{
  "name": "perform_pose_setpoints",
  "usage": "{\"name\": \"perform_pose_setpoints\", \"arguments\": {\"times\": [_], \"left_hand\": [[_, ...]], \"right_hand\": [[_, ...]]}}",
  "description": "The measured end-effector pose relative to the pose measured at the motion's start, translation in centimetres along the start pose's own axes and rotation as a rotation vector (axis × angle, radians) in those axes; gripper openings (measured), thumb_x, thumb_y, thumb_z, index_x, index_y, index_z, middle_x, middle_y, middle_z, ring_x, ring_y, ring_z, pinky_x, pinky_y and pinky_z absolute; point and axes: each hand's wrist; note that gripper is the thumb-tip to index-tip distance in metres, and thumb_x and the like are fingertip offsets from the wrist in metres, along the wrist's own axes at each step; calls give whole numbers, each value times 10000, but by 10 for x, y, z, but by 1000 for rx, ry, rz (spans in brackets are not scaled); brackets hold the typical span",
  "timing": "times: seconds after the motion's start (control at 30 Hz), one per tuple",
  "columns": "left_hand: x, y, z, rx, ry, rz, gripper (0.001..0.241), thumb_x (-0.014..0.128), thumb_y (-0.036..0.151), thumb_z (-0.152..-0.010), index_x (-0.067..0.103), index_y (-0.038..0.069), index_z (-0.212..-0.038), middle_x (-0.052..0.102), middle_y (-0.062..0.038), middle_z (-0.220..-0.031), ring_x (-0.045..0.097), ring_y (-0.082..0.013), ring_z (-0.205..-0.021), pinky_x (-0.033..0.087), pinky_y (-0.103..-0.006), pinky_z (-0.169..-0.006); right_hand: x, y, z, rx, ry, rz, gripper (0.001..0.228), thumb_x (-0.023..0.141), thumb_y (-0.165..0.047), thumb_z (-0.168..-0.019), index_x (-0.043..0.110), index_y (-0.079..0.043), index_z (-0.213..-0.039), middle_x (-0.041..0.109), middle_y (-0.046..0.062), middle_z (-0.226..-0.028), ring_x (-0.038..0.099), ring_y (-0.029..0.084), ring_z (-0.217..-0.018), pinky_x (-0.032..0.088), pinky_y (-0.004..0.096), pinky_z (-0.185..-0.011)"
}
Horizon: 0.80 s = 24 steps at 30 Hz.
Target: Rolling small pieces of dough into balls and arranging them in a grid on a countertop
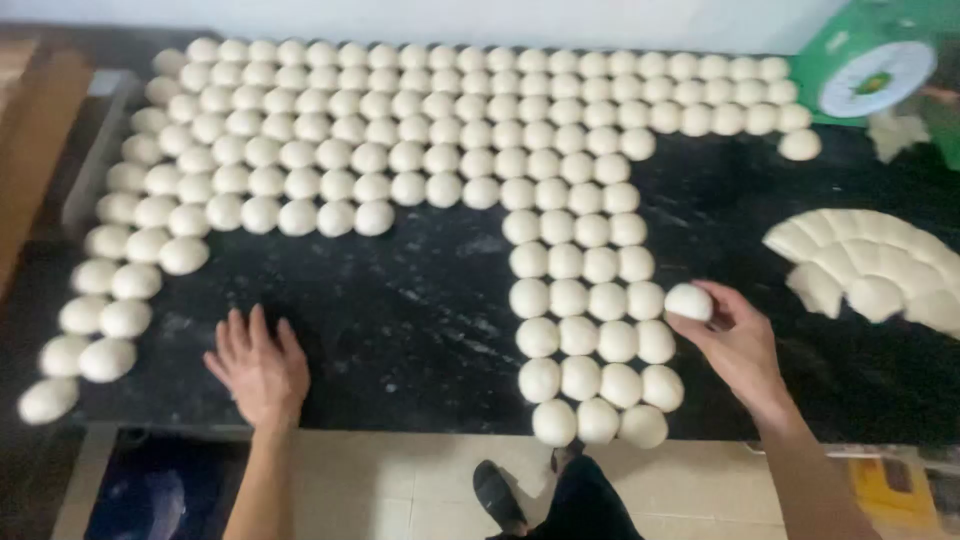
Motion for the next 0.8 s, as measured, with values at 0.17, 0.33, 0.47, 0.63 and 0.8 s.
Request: {"name": "perform_pose_setpoints", "arguments": {"times": [0.17, 0.33, 0.47, 0.63, 0.8], "left_hand": [[-42, 30, -2, -38, -8, 16, 491, 560, 351, -1048, 596, 63, -1444, 515, -210, -1544, 396, -406, -1471, 220, -644, -1207], [-57, 40, -4, -68, -24, 17, 492, 561, 351, -1029, 601, 71, -1432, 517, -202, -1528, 394, -393, -1460, 228, -627, -1195], [-61, 42, -8, -81, -33, 36, 490, 571, 345, -1017, 602, 74, -1425, 514, -200, -1525, 395, -389, -1460, 235, -617, -1203], [-60, 41, -9, -61, -27, 39, 483, 584, 338, -1013, 609, 73, -1417, 520, -200, -1525, 402, -391, -1459, 235, -623, -1197], [-51, 28, -5, 60, 72, -92, 454, 642, 345, -1006, 663, 94, -1383, 589, -186, -1485, 485, -385, -1416, 324, -637, -1158]], "right_hand": [[131, -141, -6, -593, -160, 308, 531, 881, -175, -757, 681, -91, -1242, 671, 70, -1156, 678, 250, -1075, 549, 387, -936], [256, -188, -41, -894, -222, 480, 552, 875, -245, -759, 702, -117, -1267, 682, 90, -1132, 617, 320, -1078, 440, 447, -994], [317, -194, -70, -899, -247, 540, 585, 851, -225, -786, 643, -80, -1313, 700, 118, -1143, 632, 349, -1071, 444, 479, -954], [308, -182, -69, -869, -220, 484, 628, 847, -200, -789, 616, -20, -1344, 695, 173, -1228, 658, 374, -1063, 497, 481, -887], [205, -150, -57, -567, 1, 242, 350, 793, -174, -893, 723, -48, -1212, 760, 134, -1139, 733, 225, -1025, 569, 350, -873]]}}
Point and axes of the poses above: each hand's wrist, its own z-axis away from the middle knuckle, its own x-axis out of the palm, y = z × x
